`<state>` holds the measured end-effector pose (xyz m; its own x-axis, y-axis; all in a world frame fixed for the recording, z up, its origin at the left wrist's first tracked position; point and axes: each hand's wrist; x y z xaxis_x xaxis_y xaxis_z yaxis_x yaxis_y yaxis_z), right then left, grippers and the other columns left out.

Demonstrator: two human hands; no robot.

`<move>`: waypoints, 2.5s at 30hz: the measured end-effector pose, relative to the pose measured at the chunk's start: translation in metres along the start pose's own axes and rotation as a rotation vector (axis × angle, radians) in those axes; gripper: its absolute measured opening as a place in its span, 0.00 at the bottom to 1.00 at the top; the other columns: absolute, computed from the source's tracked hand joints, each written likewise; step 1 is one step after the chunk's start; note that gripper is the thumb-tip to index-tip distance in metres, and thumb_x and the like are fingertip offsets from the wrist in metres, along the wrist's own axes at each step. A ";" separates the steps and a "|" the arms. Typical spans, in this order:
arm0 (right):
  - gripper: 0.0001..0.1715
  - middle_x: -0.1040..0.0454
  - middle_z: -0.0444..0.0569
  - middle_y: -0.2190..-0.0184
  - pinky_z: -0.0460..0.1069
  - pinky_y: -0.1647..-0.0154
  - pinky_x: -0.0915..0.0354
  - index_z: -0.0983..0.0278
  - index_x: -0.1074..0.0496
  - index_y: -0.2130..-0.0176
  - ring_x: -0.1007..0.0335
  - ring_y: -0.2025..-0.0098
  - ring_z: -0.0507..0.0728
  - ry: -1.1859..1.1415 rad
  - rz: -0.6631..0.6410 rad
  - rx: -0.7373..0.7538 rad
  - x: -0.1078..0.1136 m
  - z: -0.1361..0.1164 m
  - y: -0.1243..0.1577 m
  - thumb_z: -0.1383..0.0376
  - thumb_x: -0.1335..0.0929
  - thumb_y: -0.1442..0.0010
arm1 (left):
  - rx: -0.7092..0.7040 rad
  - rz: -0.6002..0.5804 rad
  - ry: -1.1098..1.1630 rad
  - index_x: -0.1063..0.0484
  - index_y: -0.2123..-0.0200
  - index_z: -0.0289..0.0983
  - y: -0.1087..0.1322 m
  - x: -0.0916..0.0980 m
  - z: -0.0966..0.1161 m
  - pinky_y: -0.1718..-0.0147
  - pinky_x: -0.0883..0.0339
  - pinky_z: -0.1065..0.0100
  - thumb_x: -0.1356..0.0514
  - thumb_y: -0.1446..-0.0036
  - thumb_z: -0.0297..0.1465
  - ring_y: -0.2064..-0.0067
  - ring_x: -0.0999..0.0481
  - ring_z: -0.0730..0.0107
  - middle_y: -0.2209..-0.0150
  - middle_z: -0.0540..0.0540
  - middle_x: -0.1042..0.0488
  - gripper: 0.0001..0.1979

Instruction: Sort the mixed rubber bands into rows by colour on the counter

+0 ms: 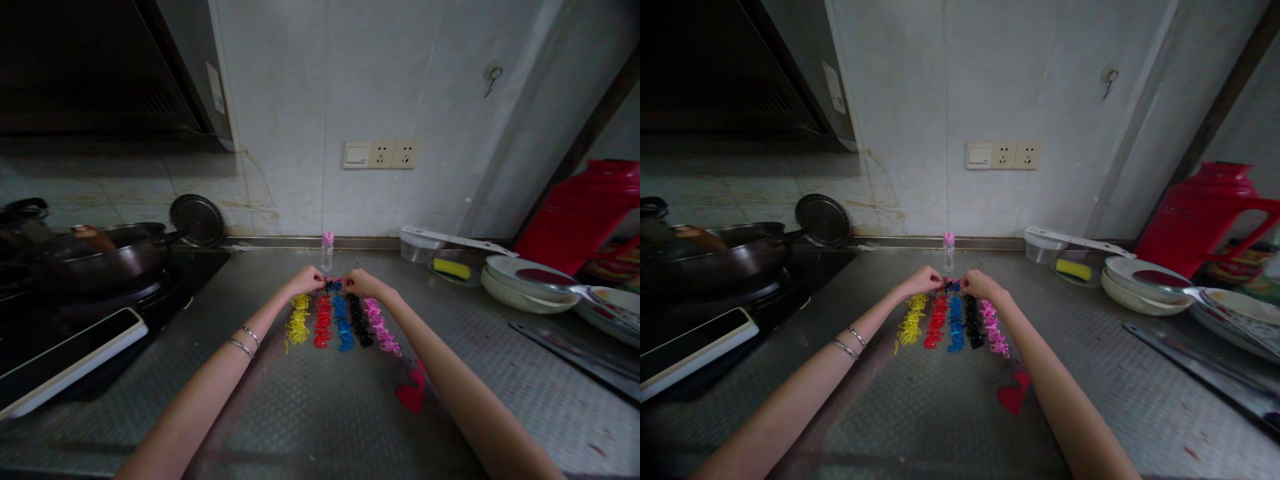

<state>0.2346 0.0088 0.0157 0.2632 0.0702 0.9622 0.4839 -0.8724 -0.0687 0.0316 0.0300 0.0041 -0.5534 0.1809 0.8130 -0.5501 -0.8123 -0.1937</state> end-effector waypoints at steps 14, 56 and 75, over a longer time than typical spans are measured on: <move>0.12 0.25 0.46 0.76 0.40 0.75 0.42 0.68 0.25 0.71 0.33 0.74 0.50 -0.068 -0.091 -0.039 0.011 0.034 0.005 0.73 0.36 0.56 | 0.013 -0.131 0.056 0.24 0.74 0.31 0.000 -0.004 0.000 0.77 0.44 0.75 0.41 0.60 0.29 0.76 0.33 0.75 0.78 0.47 0.27 0.09; 0.15 0.25 0.47 0.74 0.41 0.75 0.43 0.68 0.24 0.66 0.32 0.74 0.51 0.013 0.001 -0.019 0.029 0.020 0.008 0.68 0.38 0.51 | 0.032 0.003 0.306 0.25 0.71 0.29 -0.004 -0.002 0.007 0.77 0.42 0.74 0.42 0.57 0.33 0.77 0.34 0.76 0.77 0.46 0.27 0.13; 0.21 0.34 0.55 0.55 0.50 0.53 0.46 0.59 0.33 0.51 0.42 0.53 0.59 0.203 0.160 -0.266 -0.010 0.056 0.014 0.64 0.39 0.44 | 0.089 0.084 0.310 0.25 0.75 0.29 0.002 0.003 0.000 0.80 0.48 0.75 0.42 0.56 0.38 0.79 0.39 0.78 0.81 0.48 0.31 0.16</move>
<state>0.2856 0.0226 -0.0091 0.1338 -0.1512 0.9794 0.2095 -0.9616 -0.1771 0.0284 0.0291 0.0061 -0.7657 0.2602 0.5882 -0.4455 -0.8742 -0.1932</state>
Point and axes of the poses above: each hand's wrist, its own y-axis away from the middle knuckle, its own x-axis out of the back of the hand, z = x × y
